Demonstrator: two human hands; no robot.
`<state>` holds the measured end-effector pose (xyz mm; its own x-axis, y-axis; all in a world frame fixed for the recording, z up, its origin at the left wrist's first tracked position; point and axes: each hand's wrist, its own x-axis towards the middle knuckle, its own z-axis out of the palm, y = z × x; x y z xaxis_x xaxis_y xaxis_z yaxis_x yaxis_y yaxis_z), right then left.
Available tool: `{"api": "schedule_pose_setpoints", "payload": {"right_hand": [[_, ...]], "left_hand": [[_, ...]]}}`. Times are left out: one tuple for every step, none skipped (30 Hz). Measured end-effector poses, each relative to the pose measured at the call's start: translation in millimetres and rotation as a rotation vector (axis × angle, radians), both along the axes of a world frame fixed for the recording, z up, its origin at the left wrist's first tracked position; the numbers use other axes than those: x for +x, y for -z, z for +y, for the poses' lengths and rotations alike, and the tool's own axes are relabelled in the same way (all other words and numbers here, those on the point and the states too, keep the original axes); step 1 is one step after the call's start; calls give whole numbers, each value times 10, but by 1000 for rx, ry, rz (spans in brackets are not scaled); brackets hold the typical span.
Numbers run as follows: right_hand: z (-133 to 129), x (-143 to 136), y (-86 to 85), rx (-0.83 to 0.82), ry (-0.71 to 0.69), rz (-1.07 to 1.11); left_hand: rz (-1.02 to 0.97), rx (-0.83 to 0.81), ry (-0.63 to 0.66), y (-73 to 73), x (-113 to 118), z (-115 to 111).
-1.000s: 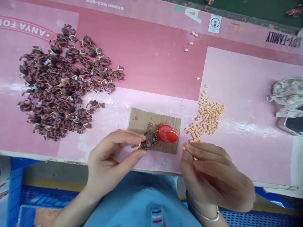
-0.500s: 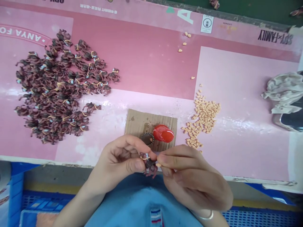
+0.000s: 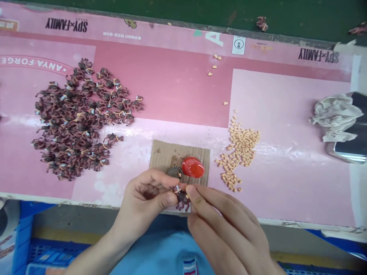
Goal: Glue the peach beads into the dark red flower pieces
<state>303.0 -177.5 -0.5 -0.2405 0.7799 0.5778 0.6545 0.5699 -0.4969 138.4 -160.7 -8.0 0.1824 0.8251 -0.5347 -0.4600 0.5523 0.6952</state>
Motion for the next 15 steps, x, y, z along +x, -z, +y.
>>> {"api": "schedule_pose_setpoints", "payload": {"right_hand": [[35, 11, -12, -1, -8, 0], [80, 39, -26, -21, -34, -2], [130, 85, -41, -52, -66, -4], [181, 147, -57, -87, -90, -10], [227, 224, -70, -115, -102, -15], [263, 315, -76, -133, -86, -11], [287, 418, -70, -132, -34, 19], [300, 532, -47, -127, 38, 69], [305, 654, -3, -119, 132, 139], [302, 781, 62, -115, 235, 222], [296, 907, 142, -116, 276, 259], [286, 1027, 234, -112, 324, 284], [272, 1134, 327, -118, 375, 297], [252, 1225, 416, -127, 426, 299], [224, 1296, 492, -137, 473, 301]], "left_hand": [[33, 19, 4, -8, 3, 8], [74, 43, 8, -21, -1, 22], [122, 68, 14, -41, -12, 43], [170, 100, 24, -67, -30, 76], [218, 140, 37, -101, -55, 126], [266, 197, 52, -140, -86, 196], [318, 264, 73, -183, -123, 292], [379, 338, 106, -226, -164, 420], [449, 408, 148, -265, -207, 583], [535, 474, 180, -297, -250, 786], [642, 523, 198, -317, -290, 1026], [753, 558, 196, -325, -325, 1302], [881, 579, 155, -317, -354, 1607], [1024, 574, 99, -294, -375, 1930], [1091, 585, 34, -258, -388, 2259]]}}
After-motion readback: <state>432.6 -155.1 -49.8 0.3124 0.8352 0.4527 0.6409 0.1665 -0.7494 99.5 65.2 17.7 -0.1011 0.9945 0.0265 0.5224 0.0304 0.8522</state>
